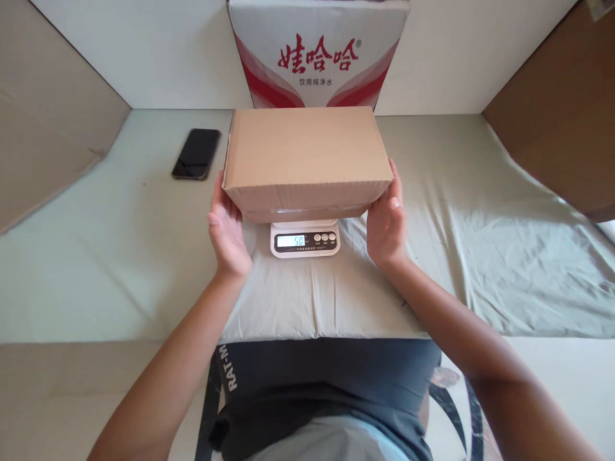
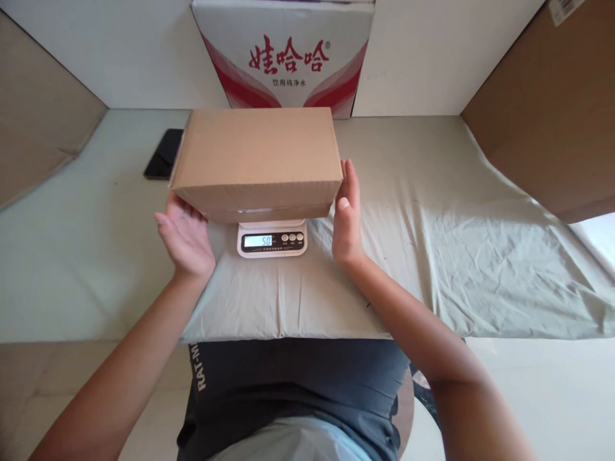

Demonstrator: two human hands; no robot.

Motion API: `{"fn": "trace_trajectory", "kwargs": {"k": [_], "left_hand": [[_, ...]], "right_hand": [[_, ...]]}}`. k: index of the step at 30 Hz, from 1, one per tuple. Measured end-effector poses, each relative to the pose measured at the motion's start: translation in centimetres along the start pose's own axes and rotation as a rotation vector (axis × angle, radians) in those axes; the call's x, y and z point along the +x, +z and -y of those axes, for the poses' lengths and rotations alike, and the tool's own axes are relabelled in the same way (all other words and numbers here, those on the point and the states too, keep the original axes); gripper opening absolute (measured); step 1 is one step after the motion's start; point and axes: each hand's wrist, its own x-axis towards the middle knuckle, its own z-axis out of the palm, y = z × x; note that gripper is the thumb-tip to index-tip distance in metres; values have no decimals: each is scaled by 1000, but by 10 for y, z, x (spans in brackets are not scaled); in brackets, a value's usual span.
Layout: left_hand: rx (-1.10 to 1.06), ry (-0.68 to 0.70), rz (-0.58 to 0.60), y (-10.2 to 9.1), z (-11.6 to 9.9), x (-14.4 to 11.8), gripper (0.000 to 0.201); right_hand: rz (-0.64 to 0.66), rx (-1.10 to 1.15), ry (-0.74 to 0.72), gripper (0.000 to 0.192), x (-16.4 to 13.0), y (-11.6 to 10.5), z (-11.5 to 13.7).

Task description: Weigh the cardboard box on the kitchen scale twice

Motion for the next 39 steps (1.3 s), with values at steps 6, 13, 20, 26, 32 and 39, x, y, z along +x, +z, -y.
{"fn": "trace_trajectory", "kwargs": {"k": [6,13,20,26,32,39], "left_hand": [[25,-7,3,0,0,1,75],[49,-25,-12,-1,1,1,77],[-9,1,-2,-1,2,1,74],[67,-47,-16,1,-3,-2,81],[16,-54,-37,3,-6,-2,74],[-39,-24,-37,3,-3,-1,76]], "right_hand": [[12,-56,-28,83,-1,2,-1],[20,-88,-19,85,-2,3,1],[24,-63,-33,81,-1,2,-1],[2,56,-20,74,0,1,-5],[-8,83,4,70,1,-2,-9],[14,83,-15,66,0,-2,-11]]}}
